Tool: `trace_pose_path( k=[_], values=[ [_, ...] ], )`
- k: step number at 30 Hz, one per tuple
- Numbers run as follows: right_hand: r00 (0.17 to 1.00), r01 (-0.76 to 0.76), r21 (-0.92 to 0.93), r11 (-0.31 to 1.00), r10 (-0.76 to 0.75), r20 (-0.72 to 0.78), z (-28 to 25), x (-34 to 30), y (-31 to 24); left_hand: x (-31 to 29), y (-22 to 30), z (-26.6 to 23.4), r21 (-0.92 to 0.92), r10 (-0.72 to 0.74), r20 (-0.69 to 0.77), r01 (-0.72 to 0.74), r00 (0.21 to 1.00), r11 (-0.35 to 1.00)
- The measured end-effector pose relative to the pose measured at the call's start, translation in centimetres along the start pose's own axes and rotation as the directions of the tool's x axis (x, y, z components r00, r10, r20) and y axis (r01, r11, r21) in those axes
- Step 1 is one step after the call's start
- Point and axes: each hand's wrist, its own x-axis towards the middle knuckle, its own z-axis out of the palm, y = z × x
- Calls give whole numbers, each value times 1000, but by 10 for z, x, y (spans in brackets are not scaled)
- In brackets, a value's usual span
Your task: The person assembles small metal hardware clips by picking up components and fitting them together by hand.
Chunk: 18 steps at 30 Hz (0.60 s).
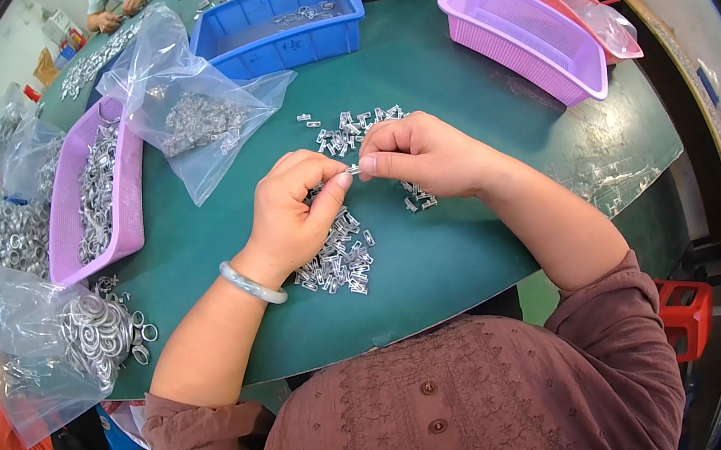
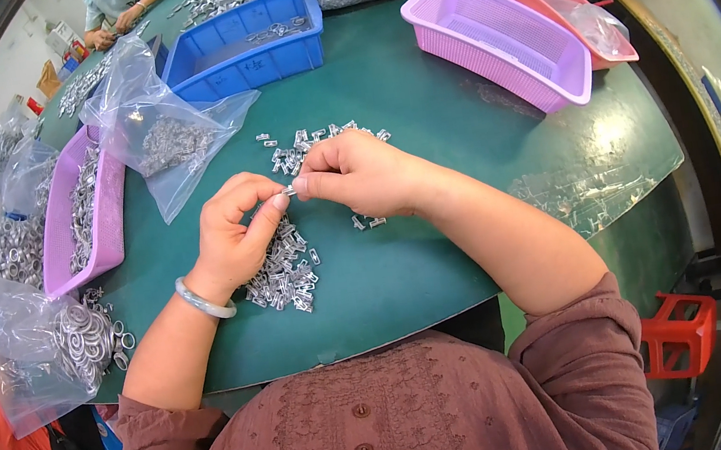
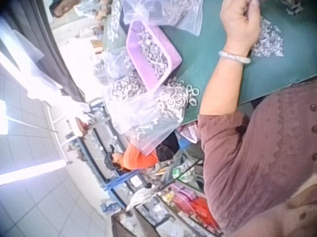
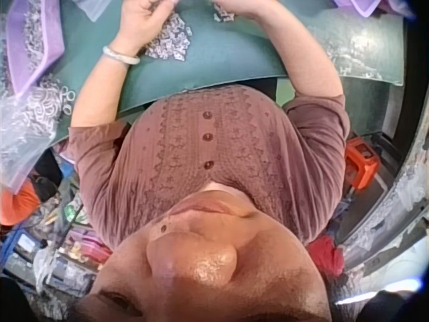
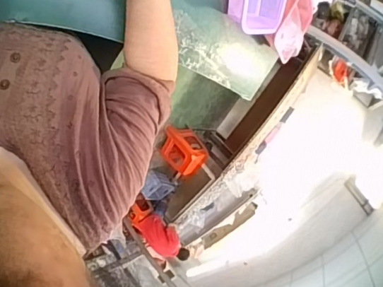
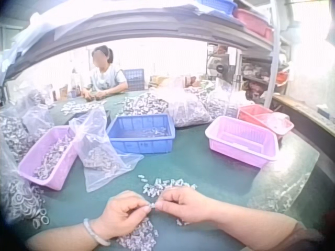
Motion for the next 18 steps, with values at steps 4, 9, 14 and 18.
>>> trace_pose_path(
  k=[4,9,14,18],
  values=[
    [997,81,-6,997,-81,-8,1,0,0,-1,2,0,-17,-10,-4,9,1000,1000],
    [980,195,-13,981,-195,-40,2,0,0,0,3,-2,-28,26,-7,-26,1000,999],
    [975,218,-37,975,-220,-44,1,0,-4,0,3,-3,-7,34,-4,-34,999,999],
    [970,234,-79,969,-238,-47,-1,0,-3,0,2,-2,-4,18,1,-18,1000,1000]
  ],
)
